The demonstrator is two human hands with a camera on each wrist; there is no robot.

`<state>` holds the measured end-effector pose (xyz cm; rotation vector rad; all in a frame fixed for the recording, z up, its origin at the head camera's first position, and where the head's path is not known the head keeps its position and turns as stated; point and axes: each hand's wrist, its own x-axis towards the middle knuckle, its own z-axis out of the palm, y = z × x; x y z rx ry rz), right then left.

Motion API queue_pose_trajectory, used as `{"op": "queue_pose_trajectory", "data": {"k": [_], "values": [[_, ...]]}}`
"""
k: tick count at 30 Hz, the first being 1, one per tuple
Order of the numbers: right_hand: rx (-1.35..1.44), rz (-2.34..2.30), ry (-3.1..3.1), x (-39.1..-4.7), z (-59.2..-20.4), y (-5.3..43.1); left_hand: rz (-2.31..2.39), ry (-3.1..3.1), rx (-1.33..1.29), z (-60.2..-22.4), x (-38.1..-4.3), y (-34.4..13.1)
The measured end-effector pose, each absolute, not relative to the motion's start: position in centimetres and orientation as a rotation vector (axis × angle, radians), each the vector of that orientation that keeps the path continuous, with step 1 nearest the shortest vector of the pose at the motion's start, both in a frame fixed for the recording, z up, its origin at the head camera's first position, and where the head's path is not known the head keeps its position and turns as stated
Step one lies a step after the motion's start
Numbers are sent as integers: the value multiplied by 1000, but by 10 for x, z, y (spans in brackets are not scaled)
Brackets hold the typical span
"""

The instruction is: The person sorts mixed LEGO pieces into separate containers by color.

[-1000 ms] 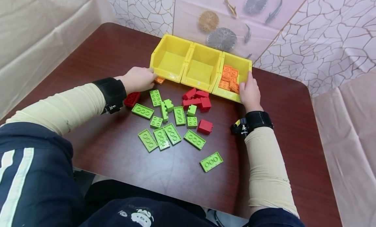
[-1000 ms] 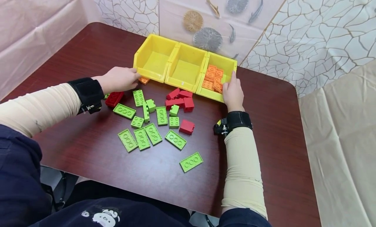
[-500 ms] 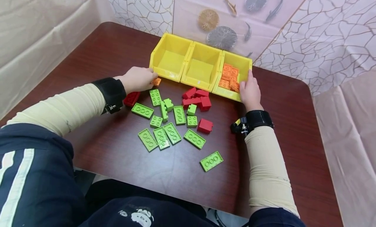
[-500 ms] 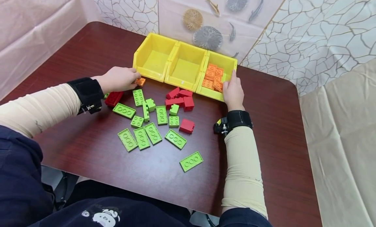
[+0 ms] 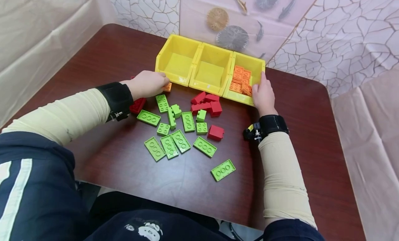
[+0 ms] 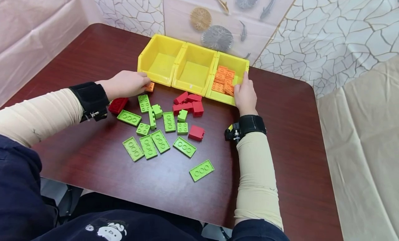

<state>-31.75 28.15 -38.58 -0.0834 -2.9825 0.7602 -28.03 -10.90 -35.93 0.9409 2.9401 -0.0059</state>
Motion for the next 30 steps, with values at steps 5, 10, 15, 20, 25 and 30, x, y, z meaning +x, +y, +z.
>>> {"op": "queue_pose_trajectory", "data": {"k": [5, 10, 15, 20, 25, 30], "values": [[-88, 761, -2988, -319, -386, 284, 50, 2945, 1067, -348, -277, -84], [-90, 765, -3001, -320, -388, 285, 116, 2926, 1192, -339, -278, -46], [-100, 775, -3003, -321, -387, 284, 90, 2863, 1268, -327, -286, 3], [-98, 769, -3010, -322, -389, 285, 12, 2842, 1322, -323, -295, 52], [-94, 767, -3006, -324, -389, 287, -22, 2851, 1387, -324, -306, 81], [-104, 759, -3013, -326, -388, 289, -11, 2859, 1424, -324, -313, 96]]}}
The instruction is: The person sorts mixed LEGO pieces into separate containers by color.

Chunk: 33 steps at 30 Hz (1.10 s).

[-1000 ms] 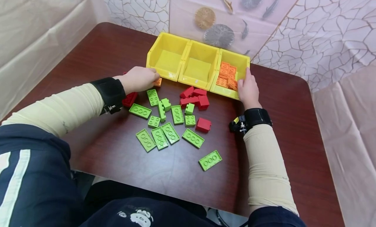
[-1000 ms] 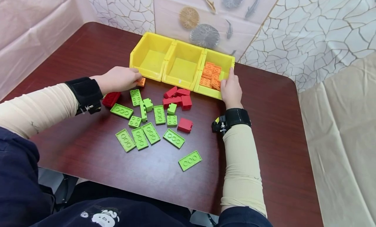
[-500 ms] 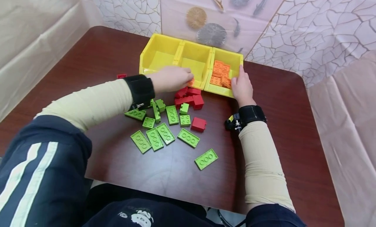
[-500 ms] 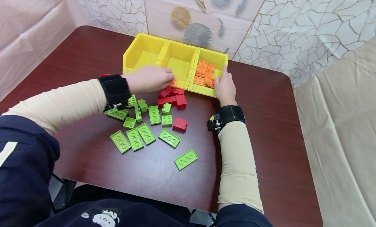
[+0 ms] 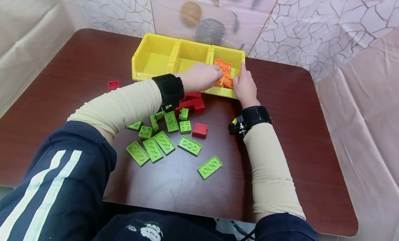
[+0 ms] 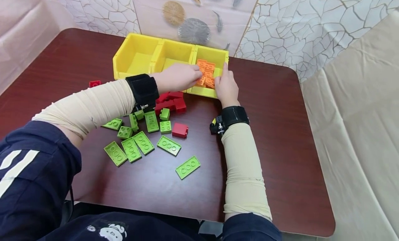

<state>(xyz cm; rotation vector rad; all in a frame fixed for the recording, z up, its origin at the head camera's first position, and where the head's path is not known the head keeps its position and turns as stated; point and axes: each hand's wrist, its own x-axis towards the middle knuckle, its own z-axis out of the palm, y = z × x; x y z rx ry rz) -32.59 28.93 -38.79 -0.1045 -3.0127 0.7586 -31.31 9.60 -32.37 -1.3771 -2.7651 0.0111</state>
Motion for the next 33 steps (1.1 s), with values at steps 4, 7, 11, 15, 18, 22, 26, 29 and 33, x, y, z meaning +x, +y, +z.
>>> {"op": "queue_pose_trajectory", "data": {"k": [4, 7, 11, 15, 18, 22, 26, 29, 33], "values": [[-105, 759, -3011, -326, -387, 289, 2, -2769, -1355, -322, -317, 103], [-98, 749, -3009, -326, -385, 288, -20, -2778, -1313, -318, -321, 109], [-102, 739, -3008, -325, -385, 289, -44, -2787, -1266, -315, -329, 121], [-95, 743, -3005, -324, -385, 289, -42, -2807, -1223, -319, -339, 131], [-82, 743, -3003, -324, -386, 289, -35, -2832, -1191, -325, -345, 135], [-73, 731, -2997, -324, -387, 286, -27, -2861, -1141, -331, -351, 133], [-73, 728, -2992, -324, -386, 285, -5, -2868, -1122, -334, -354, 130], [-83, 733, -2997, -324, -385, 285, -31, -2870, -1129, -334, -353, 126], [-105, 729, -3008, -324, -385, 287, -123, -2812, -1153, -334, -348, 113]]}}
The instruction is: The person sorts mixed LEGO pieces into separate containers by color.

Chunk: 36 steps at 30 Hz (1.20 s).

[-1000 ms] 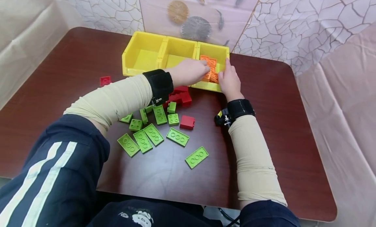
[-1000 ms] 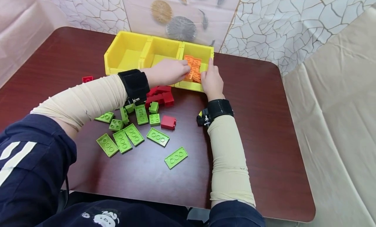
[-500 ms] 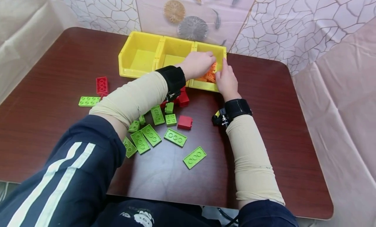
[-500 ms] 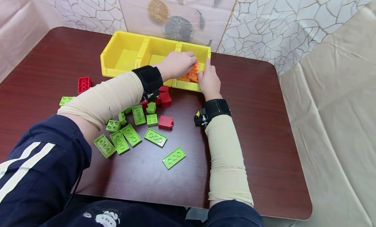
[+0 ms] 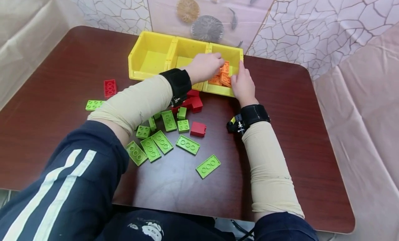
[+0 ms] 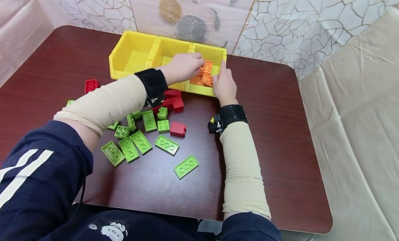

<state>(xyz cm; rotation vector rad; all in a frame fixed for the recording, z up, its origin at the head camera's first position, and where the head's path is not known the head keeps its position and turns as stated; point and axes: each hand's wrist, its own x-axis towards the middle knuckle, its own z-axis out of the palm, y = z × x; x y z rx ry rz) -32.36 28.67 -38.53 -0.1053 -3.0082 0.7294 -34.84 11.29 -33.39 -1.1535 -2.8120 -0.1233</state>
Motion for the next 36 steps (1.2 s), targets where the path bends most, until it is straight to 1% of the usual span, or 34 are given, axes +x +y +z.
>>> {"op": "queue_pose_trajectory", "data": {"k": [4, 9, 15, 20, 28, 36], "values": [[-104, 729, -3008, -324, -383, 279, -208, -2744, -1192, -330, -333, 73], [-103, 731, -3014, -323, -381, 275, -292, -2719, -1207, -330, -315, 11], [-117, 746, -3020, -322, -381, 277, -266, -2823, -1002, -333, -300, -66], [-122, 767, -3022, -319, -383, 282, -228, -2940, -834, -336, -288, -117], [-94, 796, -3018, -315, -383, 284, -193, -3109, -651, -344, -273, -161], [-88, 814, -3012, -316, -382, 281, -12, -3351, -296, -352, -270, -178]]}}
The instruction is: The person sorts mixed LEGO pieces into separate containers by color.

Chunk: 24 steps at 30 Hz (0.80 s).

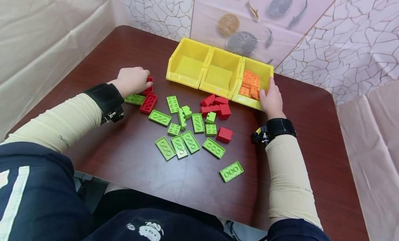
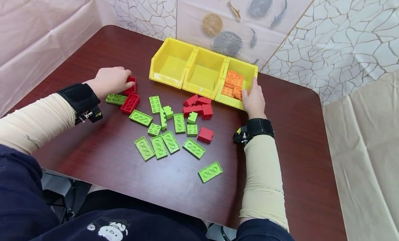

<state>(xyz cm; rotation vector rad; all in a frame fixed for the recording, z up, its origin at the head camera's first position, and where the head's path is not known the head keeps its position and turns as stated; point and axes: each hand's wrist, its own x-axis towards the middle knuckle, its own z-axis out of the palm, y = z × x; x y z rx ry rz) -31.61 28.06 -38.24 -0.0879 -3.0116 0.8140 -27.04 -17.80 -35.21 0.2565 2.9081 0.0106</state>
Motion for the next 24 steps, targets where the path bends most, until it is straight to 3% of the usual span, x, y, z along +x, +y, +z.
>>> {"op": "queue_pose_trajectory", "data": {"k": [12, 24], "values": [[-75, 830, -3006, -317, -385, 281, 99, 2842, -5, -360, -265, -162], [-84, 831, -3015, -319, -384, 282, 188, 2904, 158, -350, -261, -148]]}}
